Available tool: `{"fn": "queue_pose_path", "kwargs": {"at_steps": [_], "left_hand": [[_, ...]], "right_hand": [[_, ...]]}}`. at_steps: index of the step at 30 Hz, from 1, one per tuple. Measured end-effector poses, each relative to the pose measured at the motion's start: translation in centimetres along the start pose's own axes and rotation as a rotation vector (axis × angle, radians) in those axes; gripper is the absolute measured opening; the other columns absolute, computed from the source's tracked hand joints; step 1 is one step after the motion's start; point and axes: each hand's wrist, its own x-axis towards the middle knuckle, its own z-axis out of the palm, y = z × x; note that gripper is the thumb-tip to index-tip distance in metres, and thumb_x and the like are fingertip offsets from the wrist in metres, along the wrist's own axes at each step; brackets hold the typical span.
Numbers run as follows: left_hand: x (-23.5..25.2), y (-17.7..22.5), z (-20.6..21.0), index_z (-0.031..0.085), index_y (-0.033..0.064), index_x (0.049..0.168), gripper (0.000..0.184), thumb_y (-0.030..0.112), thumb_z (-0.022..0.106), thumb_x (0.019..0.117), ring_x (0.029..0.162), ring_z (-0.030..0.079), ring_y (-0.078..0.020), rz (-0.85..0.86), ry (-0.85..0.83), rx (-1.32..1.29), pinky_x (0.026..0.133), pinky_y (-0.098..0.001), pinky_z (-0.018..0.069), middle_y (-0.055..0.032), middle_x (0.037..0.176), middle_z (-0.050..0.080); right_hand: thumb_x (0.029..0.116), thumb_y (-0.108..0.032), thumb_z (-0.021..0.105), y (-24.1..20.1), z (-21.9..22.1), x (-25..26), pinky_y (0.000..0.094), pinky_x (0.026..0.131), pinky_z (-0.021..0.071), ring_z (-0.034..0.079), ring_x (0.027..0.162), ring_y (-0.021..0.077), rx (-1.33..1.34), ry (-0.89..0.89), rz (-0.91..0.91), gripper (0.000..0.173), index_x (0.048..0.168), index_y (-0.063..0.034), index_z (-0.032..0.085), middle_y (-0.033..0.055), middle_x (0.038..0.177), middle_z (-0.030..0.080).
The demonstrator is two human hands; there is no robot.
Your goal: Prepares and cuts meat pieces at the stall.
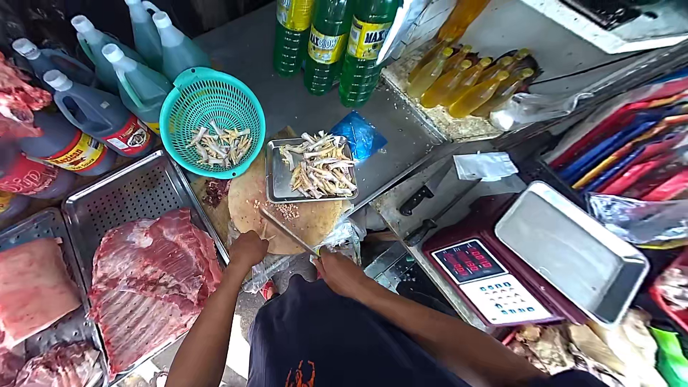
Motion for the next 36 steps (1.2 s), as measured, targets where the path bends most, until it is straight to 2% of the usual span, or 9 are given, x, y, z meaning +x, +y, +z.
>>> {"fn": "queue_pose_path", "kwargs": {"at_steps": [4,8,13,17,20,22,25,31,36], "left_hand": [[0.3,-0.9,1.2,0.069,0.0005,0.095,0.052,0.049,0.053,0.0988,0.108,0.067,-0.0397,0.011,0.000,-0.111,0.088,-0.0647,0.0522,-0.0229,0.109,0.069],[0.3,-1.1,1.4,0.071,0.0036,0.095,0.047,0.049,0.057,0.0963,0.107,0.068,-0.0379,-0.007,0.052,-0.110,0.087,-0.0640,0.0529,-0.0206,0.107,0.070],[0.2,-1.1,0.5,0.071,0.0030,0.095,0.048,0.050,0.057,0.0964,0.105,0.068,-0.0380,-0.002,0.038,-0.097,0.087,-0.0638,0.0531,-0.0205,0.106,0.071],[0.2,-1.7,1.9,0.069,-0.0012,0.095,0.051,0.047,0.054,0.1000,0.105,0.067,-0.0398,0.003,0.019,-0.263,0.088,-0.0649,0.0511,-0.0237,0.105,0.069],[0.5,-1.6,3.4,0.067,0.0013,0.084,0.048,0.044,0.052,0.1006,0.088,0.067,-0.0346,-0.017,0.085,-0.433,0.078,-0.0605,0.0519,-0.0184,0.090,0.068],[0.7,-1.4,4.6,0.067,0.0049,0.080,0.046,0.042,0.050,0.1017,0.070,0.064,-0.0268,-0.032,0.123,-0.570,0.067,-0.0520,0.0523,-0.0112,0.077,0.065],[-0.2,-0.5,6.0,0.069,0.0041,0.088,0.047,0.038,0.044,0.1091,0.056,0.067,-0.0162,-0.051,0.116,-0.862,0.055,-0.0358,0.0578,-0.0049,0.072,0.072],[-1.4,0.4,7.0,0.071,0.0056,0.090,0.055,0.038,0.033,0.1124,0.057,0.067,-0.0152,-0.049,0.091,-0.722,0.058,-0.0366,0.0567,-0.0037,0.072,0.073],[-1.4,0.9,7.9,0.069,0.0068,0.083,0.044,0.037,0.047,0.1060,0.067,0.071,-0.0181,-0.058,0.145,-0.667,0.068,-0.0432,0.0588,-0.0039,0.073,0.073]], "right_hand": [[0.1104,-0.043,0.039,-0.1,-1.4,0.0,0.0579,0.086,0.0564,0.070,0.099,0.0387,0.013,-0.009,-0.024,0.046,0.124,-0.0022,0.056,0.0202,0.101,0.068],[0.1100,-0.046,0.038,-1.9,-3.6,-0.9,0.0502,0.075,0.0564,0.068,0.081,0.0306,0.081,0.118,-0.125,0.044,0.117,-0.0065,0.055,0.0114,0.084,0.063],[0.1106,-0.043,0.037,-0.3,-0.2,1.5,0.0585,0.087,0.0563,0.070,0.103,0.0402,-0.055,-0.022,-0.031,0.047,0.125,-0.0022,0.055,0.0215,0.105,0.068],[0.1100,-0.043,0.040,-1.4,-3.4,-0.2,0.0541,0.080,0.0567,0.069,0.089,0.0342,0.043,0.050,-0.069,0.043,0.122,-0.0044,0.055,0.0157,0.092,0.066],[0.1101,-0.044,0.040,-2.1,-3.7,-1.0,0.0516,0.076,0.0565,0.068,0.082,0.0316,0.108,0.109,-0.129,0.043,0.121,-0.0046,0.056,0.0131,0.086,0.065],[0.1103,-0.043,0.038,-1.1,-1.4,0.0,0.0563,0.083,0.0572,0.070,0.094,0.0366,0.041,0.022,-0.093,0.046,0.123,-0.0028,0.056,0.0185,0.096,0.068],[0.1100,-0.042,0.039,0.0,0.0,1.1,0.0584,0.088,0.0558,0.069,0.102,0.0389,-0.010,-0.063,-0.051,0.045,0.124,-0.0017,0.056,0.0209,0.104,0.068],[0.1099,-0.045,0.040,-1.9,-2.5,-1.2,0.0498,0.076,0.0563,0.067,0.081,0.0300,0.100,0.066,-0.145,0.043,0.118,-0.0052,0.055,0.0121,0.085,0.063],[0.1104,-0.041,0.039,-0.2,1.6,0.8,0.0569,0.087,0.0559,0.070,0.100,0.0386,0.014,-0.080,-0.048,0.046,0.123,-0.0009,0.056,0.0210,0.101,0.068]]}}
